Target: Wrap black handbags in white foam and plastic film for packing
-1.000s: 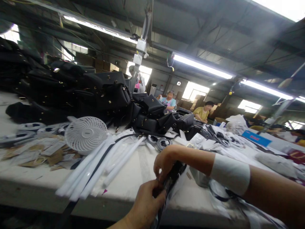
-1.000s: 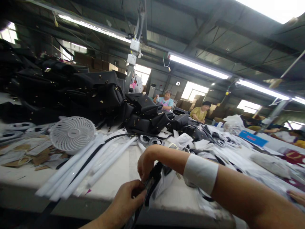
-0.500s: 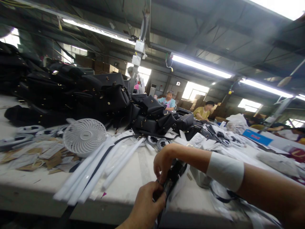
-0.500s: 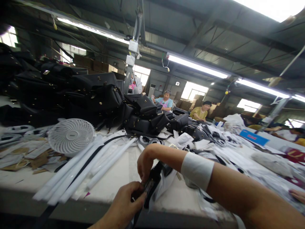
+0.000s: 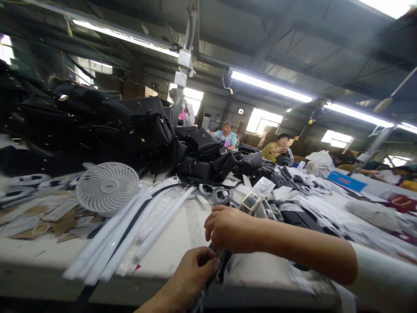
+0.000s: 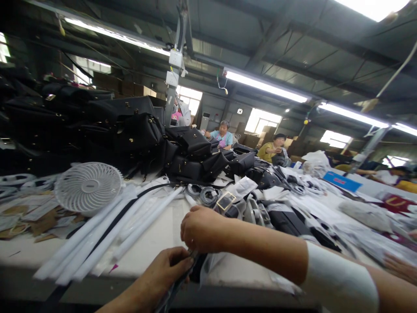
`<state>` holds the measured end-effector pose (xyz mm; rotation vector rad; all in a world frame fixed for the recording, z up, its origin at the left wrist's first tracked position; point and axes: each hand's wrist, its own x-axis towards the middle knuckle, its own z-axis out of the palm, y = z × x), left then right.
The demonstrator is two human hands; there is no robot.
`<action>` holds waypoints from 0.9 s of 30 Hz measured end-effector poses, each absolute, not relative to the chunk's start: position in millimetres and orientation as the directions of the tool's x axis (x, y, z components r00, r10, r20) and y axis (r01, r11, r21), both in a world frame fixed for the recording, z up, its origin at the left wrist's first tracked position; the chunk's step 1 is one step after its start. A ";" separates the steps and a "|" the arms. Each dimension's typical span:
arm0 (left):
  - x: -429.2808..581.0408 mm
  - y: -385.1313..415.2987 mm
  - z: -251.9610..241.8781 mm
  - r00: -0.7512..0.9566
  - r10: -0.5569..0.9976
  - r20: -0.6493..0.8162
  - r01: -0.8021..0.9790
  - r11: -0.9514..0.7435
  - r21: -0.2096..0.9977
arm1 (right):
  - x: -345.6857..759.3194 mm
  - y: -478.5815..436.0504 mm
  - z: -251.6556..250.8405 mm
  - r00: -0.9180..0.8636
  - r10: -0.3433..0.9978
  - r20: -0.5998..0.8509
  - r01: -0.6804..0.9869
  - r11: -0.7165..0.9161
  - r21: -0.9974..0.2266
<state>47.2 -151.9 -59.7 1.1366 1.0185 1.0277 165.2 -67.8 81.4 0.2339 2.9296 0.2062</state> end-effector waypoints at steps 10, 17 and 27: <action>40.9 -150.5 -52.9 0.352 0.927 -0.129 -0.180 0.202 0.963 | 234.7 -100.9 48.4 -0.995 0.054 0.079 0.075 0.953 0.295; 37.2 -150.9 -55.1 0.293 0.939 -0.179 -0.066 0.206 0.976 | 306.3 -118.5 7.8 -0.845 0.226 0.484 0.368 0.904 0.220; 64.9 -139.9 -75.4 -0.047 0.958 0.282 0.602 -0.198 0.774 | 361.6 -26.5 -32.4 0.075 0.877 0.475 0.668 0.310 -0.677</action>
